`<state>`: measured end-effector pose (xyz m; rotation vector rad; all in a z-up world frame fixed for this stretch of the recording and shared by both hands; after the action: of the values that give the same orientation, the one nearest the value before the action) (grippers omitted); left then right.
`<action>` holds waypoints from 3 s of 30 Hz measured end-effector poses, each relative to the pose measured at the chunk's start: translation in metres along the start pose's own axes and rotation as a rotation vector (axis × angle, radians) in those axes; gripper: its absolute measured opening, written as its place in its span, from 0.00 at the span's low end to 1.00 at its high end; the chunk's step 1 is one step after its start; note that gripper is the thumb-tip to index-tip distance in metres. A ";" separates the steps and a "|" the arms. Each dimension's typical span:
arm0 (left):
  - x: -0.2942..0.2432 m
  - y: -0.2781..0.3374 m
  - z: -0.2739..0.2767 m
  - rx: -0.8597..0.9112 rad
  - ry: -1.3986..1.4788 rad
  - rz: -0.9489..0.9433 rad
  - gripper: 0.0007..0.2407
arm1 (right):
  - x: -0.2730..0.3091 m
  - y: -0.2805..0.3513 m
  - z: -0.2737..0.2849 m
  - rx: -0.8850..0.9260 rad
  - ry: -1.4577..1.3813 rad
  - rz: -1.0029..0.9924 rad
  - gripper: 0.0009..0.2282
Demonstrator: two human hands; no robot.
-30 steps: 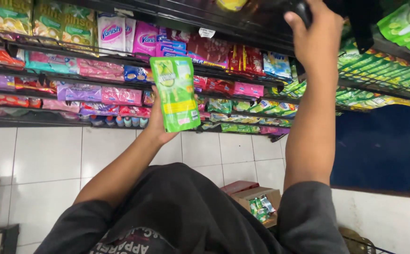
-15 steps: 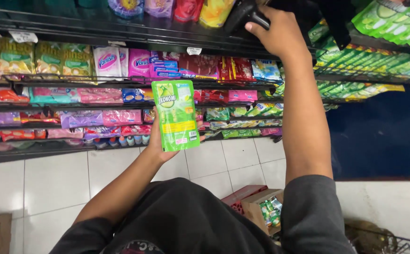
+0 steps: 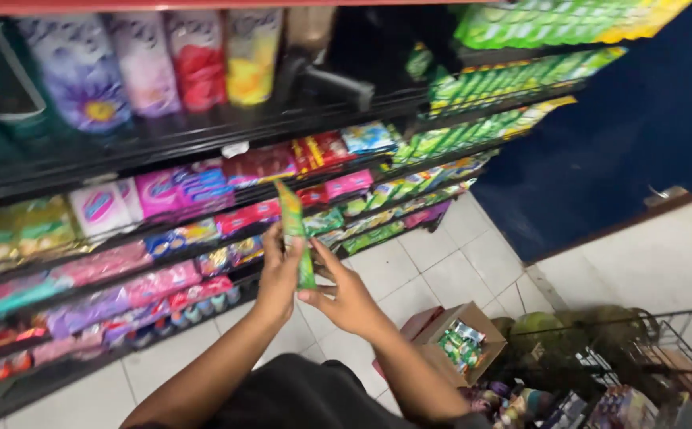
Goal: Scanning detergent pouches with a handheld scanner and organizing them on grocery store shelves.
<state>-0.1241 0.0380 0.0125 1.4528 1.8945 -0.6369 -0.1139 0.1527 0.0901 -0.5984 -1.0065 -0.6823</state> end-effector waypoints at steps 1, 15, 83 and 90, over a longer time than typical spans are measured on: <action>0.003 -0.004 -0.009 -0.045 -0.147 -0.022 0.28 | -0.023 0.005 0.004 -0.055 -0.170 -0.065 0.38; 0.055 -0.123 -0.252 0.626 -0.610 -0.125 0.30 | -0.094 0.015 0.292 -0.458 -0.699 0.040 0.23; -0.019 -0.551 -0.717 -0.292 -1.473 -0.790 0.08 | -0.039 -0.337 0.894 -0.890 0.650 0.272 0.08; -0.024 -0.503 -0.723 -0.158 -1.509 -0.685 0.13 | -0.055 -0.324 0.912 -0.869 0.445 0.390 0.10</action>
<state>-0.7540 0.4086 0.5044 -0.0741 1.0201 -1.3181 -0.8791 0.6172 0.4621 -1.2883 -0.1214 -0.8409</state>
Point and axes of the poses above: each hand's wrist, its own y-axis away from the middle knuckle, its own z-axis out of the back of the hand, x = y × z, the point moved 8 cm from there along -y, towards the middle knuckle, and after that the axes turned 1 degree about x, right-handed, at the moved point
